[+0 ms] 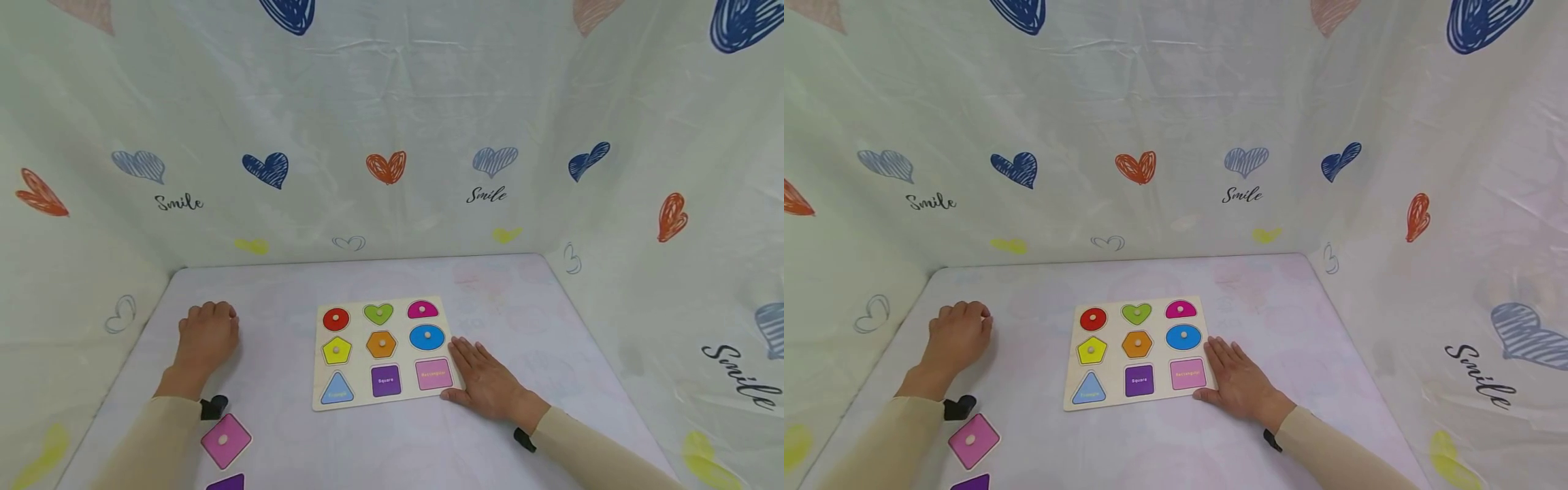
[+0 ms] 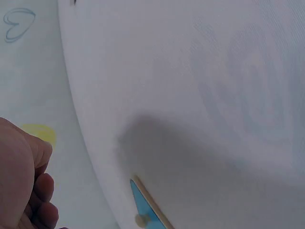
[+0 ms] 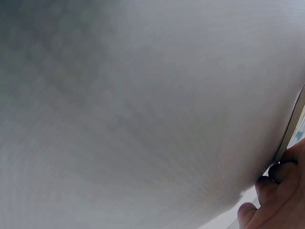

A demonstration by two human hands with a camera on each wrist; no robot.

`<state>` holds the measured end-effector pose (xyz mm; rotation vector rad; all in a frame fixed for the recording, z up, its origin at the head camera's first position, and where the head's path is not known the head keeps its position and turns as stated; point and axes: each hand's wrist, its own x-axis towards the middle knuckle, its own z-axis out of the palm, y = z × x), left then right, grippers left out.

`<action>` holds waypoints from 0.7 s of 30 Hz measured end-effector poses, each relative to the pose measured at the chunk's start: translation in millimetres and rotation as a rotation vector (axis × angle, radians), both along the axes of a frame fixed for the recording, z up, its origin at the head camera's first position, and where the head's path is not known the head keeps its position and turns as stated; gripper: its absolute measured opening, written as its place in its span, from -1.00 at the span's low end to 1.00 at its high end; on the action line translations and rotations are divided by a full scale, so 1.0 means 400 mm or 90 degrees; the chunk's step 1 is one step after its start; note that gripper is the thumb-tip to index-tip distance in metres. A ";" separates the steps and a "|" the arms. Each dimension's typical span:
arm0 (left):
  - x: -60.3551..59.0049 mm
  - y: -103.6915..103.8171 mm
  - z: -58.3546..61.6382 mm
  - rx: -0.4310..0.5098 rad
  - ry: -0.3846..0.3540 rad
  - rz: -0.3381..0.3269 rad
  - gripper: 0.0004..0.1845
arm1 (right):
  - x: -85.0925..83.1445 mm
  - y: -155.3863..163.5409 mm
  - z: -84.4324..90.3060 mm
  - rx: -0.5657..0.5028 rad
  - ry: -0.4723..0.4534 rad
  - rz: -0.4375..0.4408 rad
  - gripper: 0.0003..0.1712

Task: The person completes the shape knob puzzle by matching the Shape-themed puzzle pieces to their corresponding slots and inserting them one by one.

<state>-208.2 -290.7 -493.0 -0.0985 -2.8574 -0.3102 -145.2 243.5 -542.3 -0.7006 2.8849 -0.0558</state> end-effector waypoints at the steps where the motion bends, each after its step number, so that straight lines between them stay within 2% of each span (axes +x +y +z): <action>1: 0.004 -0.012 -0.002 0.004 -0.007 0.007 -0.85 | 0.000 0.000 0.000 0.001 0.001 0.000 0.19; 5: 0.016 -0.049 -0.012 0.016 -0.032 0.030 -0.82 | 0.000 -0.001 0.000 0.002 0.004 0.001 0.19; 15: 0.039 -0.102 -0.044 0.038 -0.092 0.074 -0.71 | -0.001 -0.002 -0.005 0.006 0.003 -0.002 0.19; 21: 0.051 -0.131 -0.072 0.048 -0.084 0.068 -0.70 | -0.002 -0.002 -0.007 0.017 0.005 0.000 0.20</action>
